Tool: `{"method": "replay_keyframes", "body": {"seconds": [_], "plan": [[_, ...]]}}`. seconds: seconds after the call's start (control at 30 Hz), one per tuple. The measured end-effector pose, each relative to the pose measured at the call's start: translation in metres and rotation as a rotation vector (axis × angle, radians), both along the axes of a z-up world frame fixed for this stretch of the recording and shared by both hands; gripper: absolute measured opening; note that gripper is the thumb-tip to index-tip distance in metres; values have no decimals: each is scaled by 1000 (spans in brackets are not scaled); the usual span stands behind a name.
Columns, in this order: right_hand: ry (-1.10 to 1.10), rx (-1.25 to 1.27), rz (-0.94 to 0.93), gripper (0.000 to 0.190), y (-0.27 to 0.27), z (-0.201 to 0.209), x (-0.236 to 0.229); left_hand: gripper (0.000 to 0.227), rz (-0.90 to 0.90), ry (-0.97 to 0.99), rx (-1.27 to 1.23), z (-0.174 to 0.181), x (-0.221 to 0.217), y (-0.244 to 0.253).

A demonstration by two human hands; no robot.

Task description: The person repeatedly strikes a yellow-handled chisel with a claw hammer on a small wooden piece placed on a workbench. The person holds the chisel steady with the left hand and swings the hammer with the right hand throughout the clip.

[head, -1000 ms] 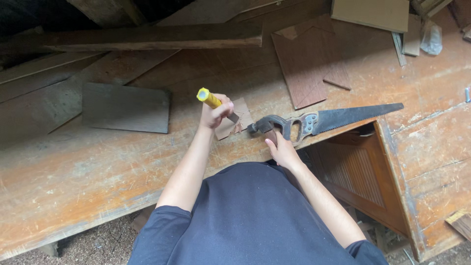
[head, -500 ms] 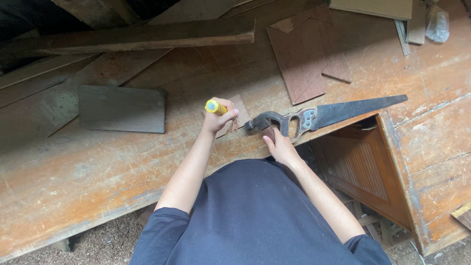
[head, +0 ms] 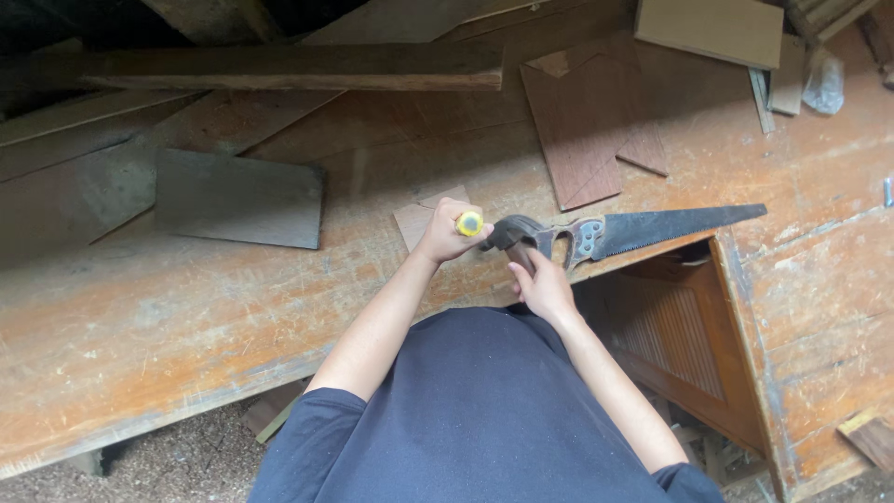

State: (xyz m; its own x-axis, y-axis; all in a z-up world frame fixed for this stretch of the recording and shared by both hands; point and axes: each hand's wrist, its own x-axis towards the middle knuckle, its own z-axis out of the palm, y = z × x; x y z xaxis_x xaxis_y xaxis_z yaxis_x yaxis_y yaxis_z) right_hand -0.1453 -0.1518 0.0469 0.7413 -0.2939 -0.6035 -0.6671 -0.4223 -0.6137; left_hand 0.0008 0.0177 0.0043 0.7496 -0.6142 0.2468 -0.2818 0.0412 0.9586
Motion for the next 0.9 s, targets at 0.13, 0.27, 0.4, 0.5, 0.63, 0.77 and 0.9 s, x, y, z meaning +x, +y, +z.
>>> {"method": "replay_keyframes", "body": {"seconds": [0.13, 0.27, 0.4, 0.5, 0.63, 0.77, 0.9], "plan": [[-357, 154, -129, 27, -9, 66, 16, 30, 14, 34, -18, -7, 4, 6], [-946, 238, -21, 19, -33, 149, 2, 32, 43, 80, -11, -9, 6, 6], [-1224, 160, -86, 20, -12, 197, -22, 30, 14, 54, -21, -6, 7, 7], [-1182, 239, -74, 29, 8, 195, -17, 27, -21, 72, -27, -7, 6, 4], [-678, -435, 498, 25, 14, 183, 1, 18, -57, 17, -99, -11, 6, -8], [-553, -411, 470, 35, 16, 186, 3, 14, -62, 9, -126, -14, 7, -9], [-612, -264, 360, 23, 18, 182, 8, 17, -57, 83, -112, -12, 7, -8]]}}
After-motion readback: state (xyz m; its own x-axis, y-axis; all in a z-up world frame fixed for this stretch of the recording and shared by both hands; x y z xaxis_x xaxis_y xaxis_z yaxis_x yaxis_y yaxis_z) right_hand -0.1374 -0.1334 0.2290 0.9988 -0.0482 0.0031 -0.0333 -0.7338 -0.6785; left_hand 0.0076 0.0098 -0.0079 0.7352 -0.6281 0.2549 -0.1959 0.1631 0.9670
